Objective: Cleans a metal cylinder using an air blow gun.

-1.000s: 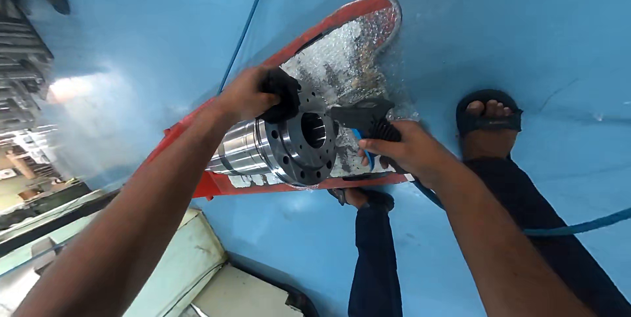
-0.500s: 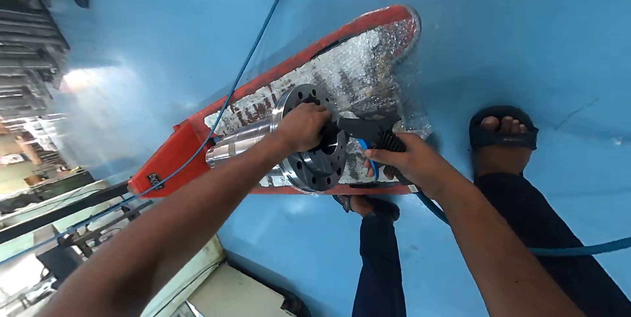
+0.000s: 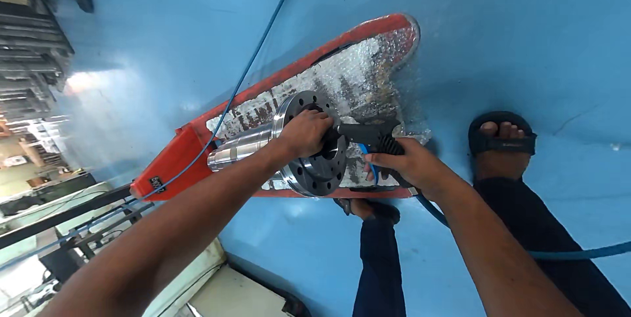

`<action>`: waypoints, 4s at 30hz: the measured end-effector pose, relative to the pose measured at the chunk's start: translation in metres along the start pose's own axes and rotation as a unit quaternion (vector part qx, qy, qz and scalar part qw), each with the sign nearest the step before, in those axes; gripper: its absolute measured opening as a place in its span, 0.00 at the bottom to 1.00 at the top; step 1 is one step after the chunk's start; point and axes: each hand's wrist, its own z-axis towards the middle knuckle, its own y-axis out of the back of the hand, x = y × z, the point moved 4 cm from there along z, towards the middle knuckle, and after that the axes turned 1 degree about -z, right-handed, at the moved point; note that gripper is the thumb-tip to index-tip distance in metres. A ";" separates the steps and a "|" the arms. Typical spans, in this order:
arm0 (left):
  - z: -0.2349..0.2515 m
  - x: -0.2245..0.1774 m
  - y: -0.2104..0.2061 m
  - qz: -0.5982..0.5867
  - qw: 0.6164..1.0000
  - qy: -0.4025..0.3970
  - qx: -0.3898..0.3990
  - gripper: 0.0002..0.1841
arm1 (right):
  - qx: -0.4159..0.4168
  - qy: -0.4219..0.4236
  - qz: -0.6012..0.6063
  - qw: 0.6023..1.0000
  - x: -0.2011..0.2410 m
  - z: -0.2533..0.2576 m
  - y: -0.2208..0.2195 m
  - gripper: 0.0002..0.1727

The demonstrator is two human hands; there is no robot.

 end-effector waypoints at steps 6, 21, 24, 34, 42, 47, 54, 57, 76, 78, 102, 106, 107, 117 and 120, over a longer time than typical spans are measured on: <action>0.001 0.001 0.000 -0.009 1.000 -0.002 -0.007 0.14 | -0.001 0.001 -0.010 1.000 0.002 0.001 0.000 0.06; 0.004 0.025 0.065 -0.180 0.975 0.084 -0.099 0.18 | -0.072 -0.061 -0.001 0.996 -0.011 -0.005 0.055 0.10; 0.026 0.018 0.076 -0.170 0.974 0.088 -0.124 0.17 | -0.082 -0.086 -0.021 0.993 -0.028 0.007 0.045 0.12; 0.102 0.001 -0.010 -0.041 0.986 0.058 0.153 0.19 | -0.070 -0.096 -0.014 0.993 -0.046 0.027 0.025 0.13; 0.109 -0.003 -0.046 0.007 0.984 0.054 0.170 0.16 | -0.105 -0.094 -0.011 0.990 -0.050 0.029 0.024 0.12; 0.107 -0.006 -0.043 0.005 0.985 0.040 0.168 0.16 | -0.081 -0.105 -0.026 0.991 -0.043 0.027 0.024 0.12; 0.108 -0.006 -0.045 0.010 0.985 0.036 0.168 0.16 | -0.084 -0.098 -0.028 0.991 -0.045 0.027 0.024 0.12; 0.107 -0.005 -0.045 0.010 0.985 0.036 0.166 0.16 | -0.101 -0.092 -0.039 0.990 -0.045 0.027 0.023 0.11; 0.059 0.053 0.082 -0.209 0.958 0.170 -0.097 0.20 | -0.067 -0.014 -0.013 0.998 0.003 0.012 0.032 0.09; 0.053 0.068 0.096 -0.226 0.949 0.186 -0.115 0.20 | -0.057 -0.012 -0.018 0.998 0.003 0.013 0.024 0.09; 0.077 0.018 0.011 0.068 0.983 0.035 0.165 0.11 | -0.117 0.003 -0.015 0.993 -0.014 0.026 0.000 0.07; 0.079 0.019 0.010 0.063 0.984 0.030 0.162 0.14 | -0.093 -0.014 0.003 0.996 -0.013 0.027 0.001 0.08; 0.078 0.019 0.010 0.060 0.985 0.031 0.161 0.14 | -0.095 -0.015 0.002 0.995 -0.013 0.027 0.001 0.08; 0.079 0.019 0.010 0.059 0.984 0.034 0.162 0.13 | -0.102 -0.011 -0.006 0.995 -0.010 0.025 0.000 0.07; 0.078 0.017 0.011 0.061 0.984 0.031 0.164 0.12 | -0.087 -0.015 0.004 0.996 -0.011 0.024 0.001 0.08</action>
